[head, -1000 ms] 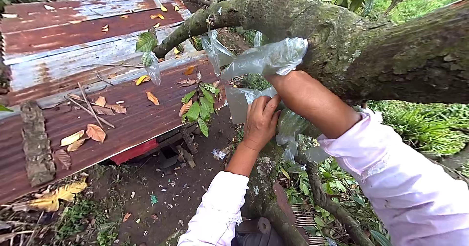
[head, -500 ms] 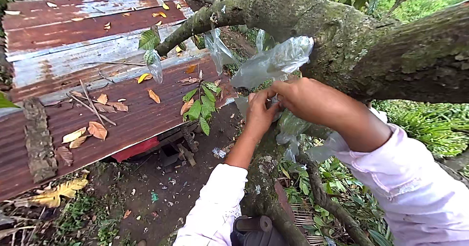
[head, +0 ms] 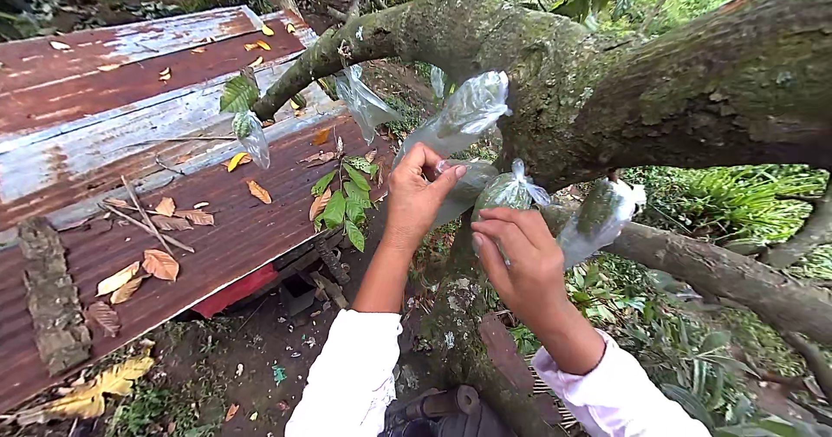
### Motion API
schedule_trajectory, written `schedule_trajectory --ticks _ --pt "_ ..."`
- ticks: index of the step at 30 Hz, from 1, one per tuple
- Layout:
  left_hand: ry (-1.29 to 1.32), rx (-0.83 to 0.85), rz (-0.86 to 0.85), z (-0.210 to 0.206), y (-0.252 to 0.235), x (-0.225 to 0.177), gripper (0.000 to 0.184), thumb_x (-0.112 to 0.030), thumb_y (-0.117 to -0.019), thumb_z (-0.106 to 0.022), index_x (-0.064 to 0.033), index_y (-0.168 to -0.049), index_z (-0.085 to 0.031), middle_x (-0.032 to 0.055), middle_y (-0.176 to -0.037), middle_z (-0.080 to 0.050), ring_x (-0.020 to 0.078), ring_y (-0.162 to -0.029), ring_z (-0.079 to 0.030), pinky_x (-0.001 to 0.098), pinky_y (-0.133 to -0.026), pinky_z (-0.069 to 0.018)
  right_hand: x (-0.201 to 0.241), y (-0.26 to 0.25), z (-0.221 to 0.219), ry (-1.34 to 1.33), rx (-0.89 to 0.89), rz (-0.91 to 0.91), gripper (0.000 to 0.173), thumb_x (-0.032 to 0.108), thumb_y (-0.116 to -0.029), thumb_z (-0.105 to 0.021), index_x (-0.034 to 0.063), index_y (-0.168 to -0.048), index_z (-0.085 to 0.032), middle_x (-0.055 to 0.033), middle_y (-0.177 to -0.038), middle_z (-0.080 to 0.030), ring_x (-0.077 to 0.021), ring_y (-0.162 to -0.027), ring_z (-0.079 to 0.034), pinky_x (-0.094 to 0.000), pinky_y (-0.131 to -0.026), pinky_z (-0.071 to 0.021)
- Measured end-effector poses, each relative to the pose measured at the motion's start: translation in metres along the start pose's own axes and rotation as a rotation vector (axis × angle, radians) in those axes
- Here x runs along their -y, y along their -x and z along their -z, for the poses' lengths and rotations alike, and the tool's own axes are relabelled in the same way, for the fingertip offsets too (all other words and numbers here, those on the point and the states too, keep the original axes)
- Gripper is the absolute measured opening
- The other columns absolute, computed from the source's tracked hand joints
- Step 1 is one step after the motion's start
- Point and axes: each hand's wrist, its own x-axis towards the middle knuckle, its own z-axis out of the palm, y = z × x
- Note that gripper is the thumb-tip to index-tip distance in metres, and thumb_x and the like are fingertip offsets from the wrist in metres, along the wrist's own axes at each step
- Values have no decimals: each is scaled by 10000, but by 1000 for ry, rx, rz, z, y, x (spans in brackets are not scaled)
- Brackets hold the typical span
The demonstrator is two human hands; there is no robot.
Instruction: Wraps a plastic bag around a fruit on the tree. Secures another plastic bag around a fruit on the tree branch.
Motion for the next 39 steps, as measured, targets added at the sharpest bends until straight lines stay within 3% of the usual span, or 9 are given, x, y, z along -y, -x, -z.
schedule_trajectory --ticks 5,7,12,16,19,27,32,35,39 --pt "-28 -56 -3 -2 8 -1 255 -157 -894 -775 -108 -854 -528 -52 -748 -555 7 -662 -527 172 -633 -445 5 -4 2 -60 -89 33 149 130 -986 -641 48 -1040 -753 -99 -1075 -724 -260 -1098 -649 -421 -973 -518" --pt "-70 -68 18 -6 13 0 273 -223 -903 -771 -126 -832 -526 -52 -773 -523 19 -711 -509 190 -675 -425 4 17 -1 -122 -62 -4 138 130 -988 -648 65 -1051 -752 -68 -1079 -722 -230 -1109 -645 -411 -967 -533" --pt "18 -52 -73 -10 28 8 225 -148 -935 -713 -135 -807 -528 -21 -922 -648 66 -923 -597 247 -817 -470 6 104 -20 -180 229 -222 201 260 -1014 -626 139 -1094 -766 -43 -1162 -720 -218 -1179 -636 -413 -1018 -529" --pt "130 -67 -55 -13 31 2 225 -57 -913 -712 -154 -869 -514 -64 -880 -657 10 -815 -612 187 -730 -499 28 152 -26 -233 520 -368 317 349 -961 -696 173 -1224 -721 -85 -1369 -633 -295 -1360 -527 -515 -1089 -478" --pt "139 -122 -48 -14 26 -2 275 -31 -895 -731 -158 -870 -488 -67 -841 -649 18 -786 -614 198 -718 -508 37 170 -31 -171 646 -304 295 323 -948 -708 200 -1216 -725 -60 -1375 -644 -342 -1436 -450 -566 -1140 -417" --pt "138 -162 -50 -17 16 -13 322 15 -841 -762 -146 -881 -485 -60 -813 -619 22 -746 -597 190 -690 -504 26 185 -42 -86 514 -263 185 300 -991 -624 252 -1122 -745 55 -1292 -691 -233 -1391 -512 -565 -1131 -397" --pt "73 -73 53 -7 21 -18 330 9 -848 -748 -56 -1109 -556 -24 -890 -638 45 -785 -622 216 -727 -536 12 180 -45 -198 308 -304 197 279 -1012 -605 177 -1082 -758 2 -1199 -720 -206 -1264 -605 -458 -1079 -476" --pt "-46 -1 56 5 27 -18 243 4 -865 -736 -15 -1091 -650 4 -907 -670 50 -804 -625 211 -730 -523 4 136 -29 -246 75 -270 194 193 -1004 -626 85 -1093 -760 -84 -1150 -724 -219 -1159 -659 -383 -1027 -541" --pt "-162 90 104 19 29 -24 221 2 -880 -665 -29 -1099 -676 3 -898 -681 31 -770 -612 192 -700 -500 -3 45 7 -9 -67 -71 184 134 -1017 -605 60 -1097 -753 -90 -1117 -748 -281 -1182 -655 -449 -1012 -511"
